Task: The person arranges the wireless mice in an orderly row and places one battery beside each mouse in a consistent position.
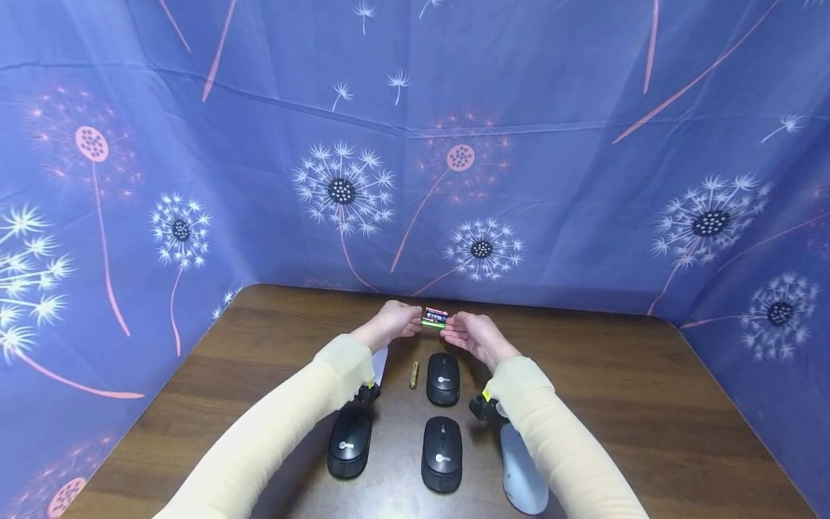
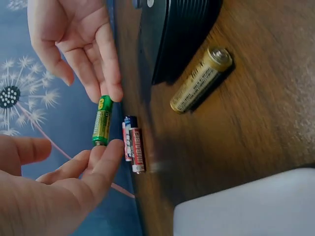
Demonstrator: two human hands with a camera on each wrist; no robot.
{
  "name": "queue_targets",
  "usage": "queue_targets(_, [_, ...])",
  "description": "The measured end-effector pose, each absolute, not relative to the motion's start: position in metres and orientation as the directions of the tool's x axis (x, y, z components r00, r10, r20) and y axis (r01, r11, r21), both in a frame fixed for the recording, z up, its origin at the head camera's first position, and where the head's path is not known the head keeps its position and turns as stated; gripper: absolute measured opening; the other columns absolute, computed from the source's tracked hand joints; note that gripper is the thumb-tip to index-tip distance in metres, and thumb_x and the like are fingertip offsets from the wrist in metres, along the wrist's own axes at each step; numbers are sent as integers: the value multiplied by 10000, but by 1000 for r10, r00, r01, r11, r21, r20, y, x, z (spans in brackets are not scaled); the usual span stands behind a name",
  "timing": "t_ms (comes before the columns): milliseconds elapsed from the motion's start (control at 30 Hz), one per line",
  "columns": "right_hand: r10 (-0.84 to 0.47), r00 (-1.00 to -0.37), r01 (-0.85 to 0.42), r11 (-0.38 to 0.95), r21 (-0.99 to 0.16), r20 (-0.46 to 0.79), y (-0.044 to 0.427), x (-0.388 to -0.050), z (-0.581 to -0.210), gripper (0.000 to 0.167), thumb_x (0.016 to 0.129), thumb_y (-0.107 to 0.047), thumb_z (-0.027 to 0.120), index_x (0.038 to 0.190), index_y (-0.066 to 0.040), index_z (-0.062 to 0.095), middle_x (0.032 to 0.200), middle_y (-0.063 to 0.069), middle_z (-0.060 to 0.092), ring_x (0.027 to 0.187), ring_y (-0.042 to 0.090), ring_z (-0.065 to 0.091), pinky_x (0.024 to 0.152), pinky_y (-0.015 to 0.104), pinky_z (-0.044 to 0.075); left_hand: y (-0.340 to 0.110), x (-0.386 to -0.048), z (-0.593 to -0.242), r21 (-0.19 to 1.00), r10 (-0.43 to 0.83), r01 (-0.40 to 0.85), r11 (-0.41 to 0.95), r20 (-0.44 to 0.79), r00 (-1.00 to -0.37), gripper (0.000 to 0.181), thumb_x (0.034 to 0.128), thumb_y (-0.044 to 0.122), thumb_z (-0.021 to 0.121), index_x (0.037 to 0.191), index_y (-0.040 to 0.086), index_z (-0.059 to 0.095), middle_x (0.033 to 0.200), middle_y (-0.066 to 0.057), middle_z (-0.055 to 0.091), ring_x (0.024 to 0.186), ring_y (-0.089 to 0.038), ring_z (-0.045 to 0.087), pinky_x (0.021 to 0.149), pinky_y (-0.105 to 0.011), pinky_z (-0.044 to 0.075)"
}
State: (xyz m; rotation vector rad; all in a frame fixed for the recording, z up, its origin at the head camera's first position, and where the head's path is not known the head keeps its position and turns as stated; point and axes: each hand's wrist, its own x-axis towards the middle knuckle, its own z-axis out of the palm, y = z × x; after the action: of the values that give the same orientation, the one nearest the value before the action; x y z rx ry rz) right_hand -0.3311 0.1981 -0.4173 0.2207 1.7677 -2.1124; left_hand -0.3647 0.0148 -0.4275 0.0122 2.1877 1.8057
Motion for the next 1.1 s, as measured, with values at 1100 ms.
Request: queue_targets(1100, [-291, -917, 329, -163, -930, -273, 211, -303, -370, 316, 987, -47, 335, 1222, 137, 439, 948, 144, 669, 910, 205, 678, 927, 326, 497, 10, -310, -379, 817, 231, 346, 461, 266, -936, 133, 838, 5, 658, 956, -10, 718, 836, -91, 733, 727, -166, 705, 553, -131, 464])
